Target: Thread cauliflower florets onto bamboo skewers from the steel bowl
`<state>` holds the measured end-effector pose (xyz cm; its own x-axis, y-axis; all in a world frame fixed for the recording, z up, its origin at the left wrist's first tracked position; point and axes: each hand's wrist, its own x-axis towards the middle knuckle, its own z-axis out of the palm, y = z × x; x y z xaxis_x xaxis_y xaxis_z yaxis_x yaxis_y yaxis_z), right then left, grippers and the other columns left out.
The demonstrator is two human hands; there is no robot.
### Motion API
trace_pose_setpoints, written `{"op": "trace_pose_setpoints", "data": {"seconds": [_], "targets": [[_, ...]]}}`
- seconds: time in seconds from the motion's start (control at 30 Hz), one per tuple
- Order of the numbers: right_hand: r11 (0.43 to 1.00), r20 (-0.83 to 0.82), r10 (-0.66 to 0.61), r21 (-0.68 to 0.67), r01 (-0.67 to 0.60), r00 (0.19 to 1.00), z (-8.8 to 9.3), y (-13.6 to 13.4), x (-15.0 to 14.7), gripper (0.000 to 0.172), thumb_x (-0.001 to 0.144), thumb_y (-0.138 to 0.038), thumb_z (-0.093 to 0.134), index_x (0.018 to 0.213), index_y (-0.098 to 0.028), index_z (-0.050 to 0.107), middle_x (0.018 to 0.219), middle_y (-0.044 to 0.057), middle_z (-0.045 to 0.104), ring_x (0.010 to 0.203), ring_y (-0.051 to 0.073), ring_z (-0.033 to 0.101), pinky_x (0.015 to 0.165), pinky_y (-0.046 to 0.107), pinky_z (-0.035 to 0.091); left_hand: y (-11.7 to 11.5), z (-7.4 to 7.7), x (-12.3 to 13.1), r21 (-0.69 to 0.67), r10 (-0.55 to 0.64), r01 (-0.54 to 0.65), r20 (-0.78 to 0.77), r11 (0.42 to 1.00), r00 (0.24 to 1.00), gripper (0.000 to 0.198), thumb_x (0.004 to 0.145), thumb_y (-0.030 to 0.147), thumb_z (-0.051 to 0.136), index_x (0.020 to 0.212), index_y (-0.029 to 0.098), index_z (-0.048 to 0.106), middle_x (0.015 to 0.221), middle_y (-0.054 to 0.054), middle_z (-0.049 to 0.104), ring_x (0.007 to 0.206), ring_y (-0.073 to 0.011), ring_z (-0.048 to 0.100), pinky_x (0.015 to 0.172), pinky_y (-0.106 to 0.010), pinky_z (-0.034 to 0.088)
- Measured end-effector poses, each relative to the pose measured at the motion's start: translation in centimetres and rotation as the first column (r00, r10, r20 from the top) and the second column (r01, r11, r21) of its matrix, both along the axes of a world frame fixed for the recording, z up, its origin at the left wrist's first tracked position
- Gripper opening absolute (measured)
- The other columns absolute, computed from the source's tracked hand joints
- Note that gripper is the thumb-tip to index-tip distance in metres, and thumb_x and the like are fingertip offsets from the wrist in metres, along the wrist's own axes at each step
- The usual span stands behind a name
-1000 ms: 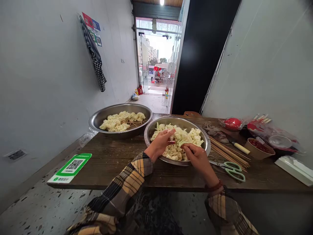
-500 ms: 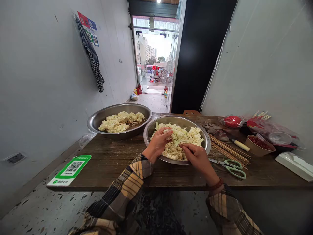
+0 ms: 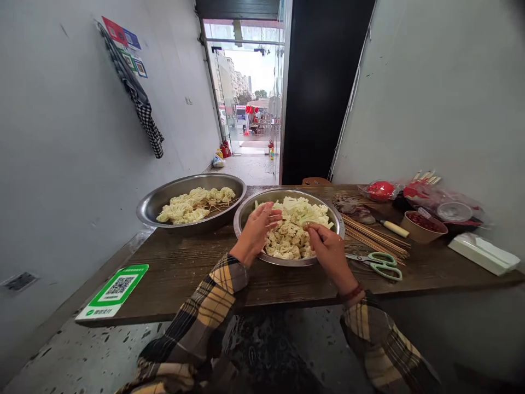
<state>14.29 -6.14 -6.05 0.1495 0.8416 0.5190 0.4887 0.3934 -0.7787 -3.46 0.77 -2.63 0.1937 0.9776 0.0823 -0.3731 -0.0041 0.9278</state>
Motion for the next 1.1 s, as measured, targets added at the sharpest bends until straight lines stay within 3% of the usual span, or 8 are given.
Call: {"op": "trace_pose_setpoints", "data": {"seconds": [0.27, 0.6, 1.1], "targets": [[0.989, -0.115, -0.136, 0.037, 0.141, 0.984, -0.3, 0.2, -0.3, 0.031, 0.089, -0.039, 0.048, 0.096, -0.017, 0.069, 0.066, 0.002, 0.063, 0.062, 0.016, 0.056, 0.058, 0.026, 0.042, 0.8, 0.1, -1.3, 0.148, 0.115, -0.076, -0.273, 0.986, 0.955, 0.044, 0.067, 0.042, 0.073, 0.098, 0.014, 0.060, 0.082, -0.005, 0.066, 0.068, -0.0130, 0.062, 0.066, -0.026, 0.045], [0.997, -0.139, -0.055, 0.053, 0.062, 0.989, -0.3, 0.1, -0.2, 0.034, 0.093, -0.038, 0.040, 0.098, -0.016, 0.066, 0.053, -0.003, 0.053, 0.051, 0.013, 0.051, 0.055, 0.024, 0.040, 1.3, -1.0, -1.7, 0.091, 0.065, -0.041, -0.275, 0.995, 0.959, 0.045, 0.067, 0.043, 0.073, 0.099, 0.014, 0.061, 0.083, -0.006, 0.067, 0.069, -0.0140, 0.064, 0.067, -0.026, 0.046], [0.994, -0.184, -0.102, 0.012, 0.106, 0.978, 0.1, -0.4, -0.1, 0.032, 0.091, -0.039, 0.045, 0.092, -0.016, 0.067, 0.054, -0.003, 0.053, 0.052, 0.013, 0.049, 0.055, 0.024, 0.039, 0.8, -1.0, -1.2, 0.120, 0.044, -0.003, -0.343, 0.993, 0.938, 0.034, 0.070, 0.039, 0.069, 0.091, 0.013, 0.063, 0.077, -0.006, 0.066, 0.064, -0.0132, 0.061, 0.064, -0.027, 0.044]]}}
